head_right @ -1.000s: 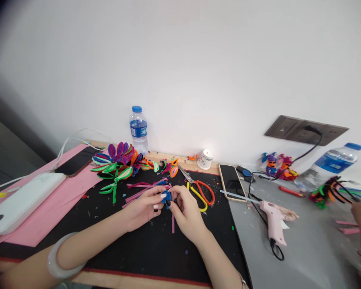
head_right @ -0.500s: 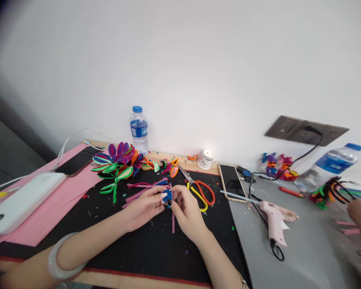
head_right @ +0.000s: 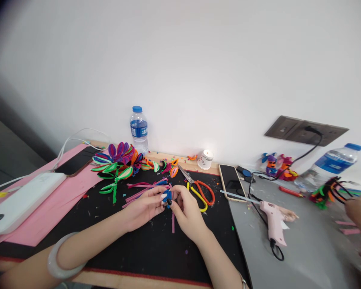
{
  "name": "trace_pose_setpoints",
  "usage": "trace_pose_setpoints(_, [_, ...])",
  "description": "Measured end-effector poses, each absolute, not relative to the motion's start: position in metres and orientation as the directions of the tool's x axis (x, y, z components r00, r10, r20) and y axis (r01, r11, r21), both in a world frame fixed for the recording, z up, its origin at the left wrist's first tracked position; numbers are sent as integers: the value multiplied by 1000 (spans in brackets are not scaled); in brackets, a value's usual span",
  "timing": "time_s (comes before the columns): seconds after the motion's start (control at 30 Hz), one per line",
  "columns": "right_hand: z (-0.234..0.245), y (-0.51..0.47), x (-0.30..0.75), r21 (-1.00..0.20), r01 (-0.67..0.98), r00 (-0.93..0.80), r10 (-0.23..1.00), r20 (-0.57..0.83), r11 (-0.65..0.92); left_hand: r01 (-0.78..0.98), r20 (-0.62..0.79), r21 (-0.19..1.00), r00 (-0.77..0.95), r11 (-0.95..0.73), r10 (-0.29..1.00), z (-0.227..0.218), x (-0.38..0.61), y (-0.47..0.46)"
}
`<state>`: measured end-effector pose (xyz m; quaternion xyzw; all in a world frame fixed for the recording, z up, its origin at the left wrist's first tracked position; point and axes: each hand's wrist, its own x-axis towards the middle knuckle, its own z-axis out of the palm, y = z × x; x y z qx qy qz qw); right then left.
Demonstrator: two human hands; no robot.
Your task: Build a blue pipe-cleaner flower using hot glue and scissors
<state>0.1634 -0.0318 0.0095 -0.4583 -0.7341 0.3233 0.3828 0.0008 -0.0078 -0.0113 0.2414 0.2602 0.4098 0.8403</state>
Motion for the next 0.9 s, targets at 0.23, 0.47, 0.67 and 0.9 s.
trace_pose_setpoints(0.23, [9,-32,163,-841,404,-290,923,254,359,-565,-239,612,534,553,811,-11,1,-7])
trace_pose_setpoints(0.47, [8,-31,163,-856,385,-289,926,244,345,-562,-249,608,535,560,807,-11,1,-8])
trace_pose_setpoints(0.67, [8,-32,162,-862,370,-292,924,246,346,-558,-240,613,542,559,805,-10,1,-8])
trace_pose_setpoints(0.9, [9,-32,162,-864,365,-290,924,250,348,-564,-240,603,546,564,803,-10,2,-9])
